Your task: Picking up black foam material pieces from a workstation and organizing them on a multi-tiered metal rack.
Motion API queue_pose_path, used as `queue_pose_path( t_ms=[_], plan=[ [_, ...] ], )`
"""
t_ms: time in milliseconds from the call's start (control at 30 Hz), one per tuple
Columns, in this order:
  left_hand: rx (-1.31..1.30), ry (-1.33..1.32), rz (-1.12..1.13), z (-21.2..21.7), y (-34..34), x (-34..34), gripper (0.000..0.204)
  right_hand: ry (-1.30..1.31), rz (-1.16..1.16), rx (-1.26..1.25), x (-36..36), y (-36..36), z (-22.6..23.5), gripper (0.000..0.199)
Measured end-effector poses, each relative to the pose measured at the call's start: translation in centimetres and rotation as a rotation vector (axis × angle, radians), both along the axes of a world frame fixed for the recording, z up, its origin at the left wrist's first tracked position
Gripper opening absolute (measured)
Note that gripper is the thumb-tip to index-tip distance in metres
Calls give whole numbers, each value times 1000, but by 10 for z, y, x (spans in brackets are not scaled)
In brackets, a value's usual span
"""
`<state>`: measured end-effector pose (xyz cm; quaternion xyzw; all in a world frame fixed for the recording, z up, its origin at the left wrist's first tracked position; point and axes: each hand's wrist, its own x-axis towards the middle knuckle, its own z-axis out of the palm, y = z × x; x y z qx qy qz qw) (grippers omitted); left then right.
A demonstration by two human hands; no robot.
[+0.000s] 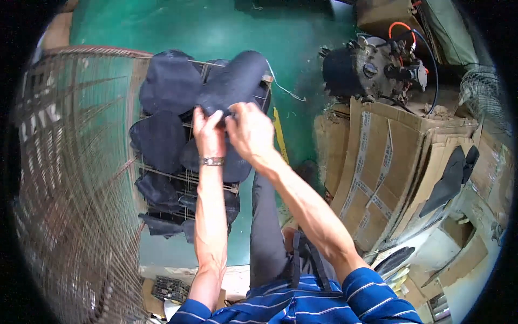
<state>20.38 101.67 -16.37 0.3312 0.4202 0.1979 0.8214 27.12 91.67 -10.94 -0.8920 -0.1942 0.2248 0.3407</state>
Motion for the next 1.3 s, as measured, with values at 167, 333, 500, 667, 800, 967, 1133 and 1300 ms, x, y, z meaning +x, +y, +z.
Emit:
queue_pose_path(
  t_ms=[167, 333, 500, 667, 800, 967, 1133, 1300],
  plan=[
    [-152, 284, 57, -169, 39, -40, 51, 64, 100, 19, -51, 8, -113, 49],
    [216, 639, 145, -260, 92, -86, 52, 244, 119, 37, -104, -31, -133, 55],
    [1023, 942, -123, -259, 51, -62, 41, 326, 134, -294, -106, -148, -157, 49],
    [674, 1060, -170, -256, 50, -58, 35, 324, 96, -400, -107, -211, -160, 44],
    [673, 955, 97, -265, 86, -107, 46, 421, 52, -381, -133, -208, -153, 43],
    [860, 1018, -228, -225, -11, -128, 49, 474, -46, -391, -161, -251, -133, 41],
    [1102, 994, -751, -209, -75, -189, 62, 622, -105, -407, -200, -267, -102, 40],
    [1084, 1105, -1465, -192, -84, -205, 75, 645, -176, -427, -225, -302, -89, 42]
  ],
)
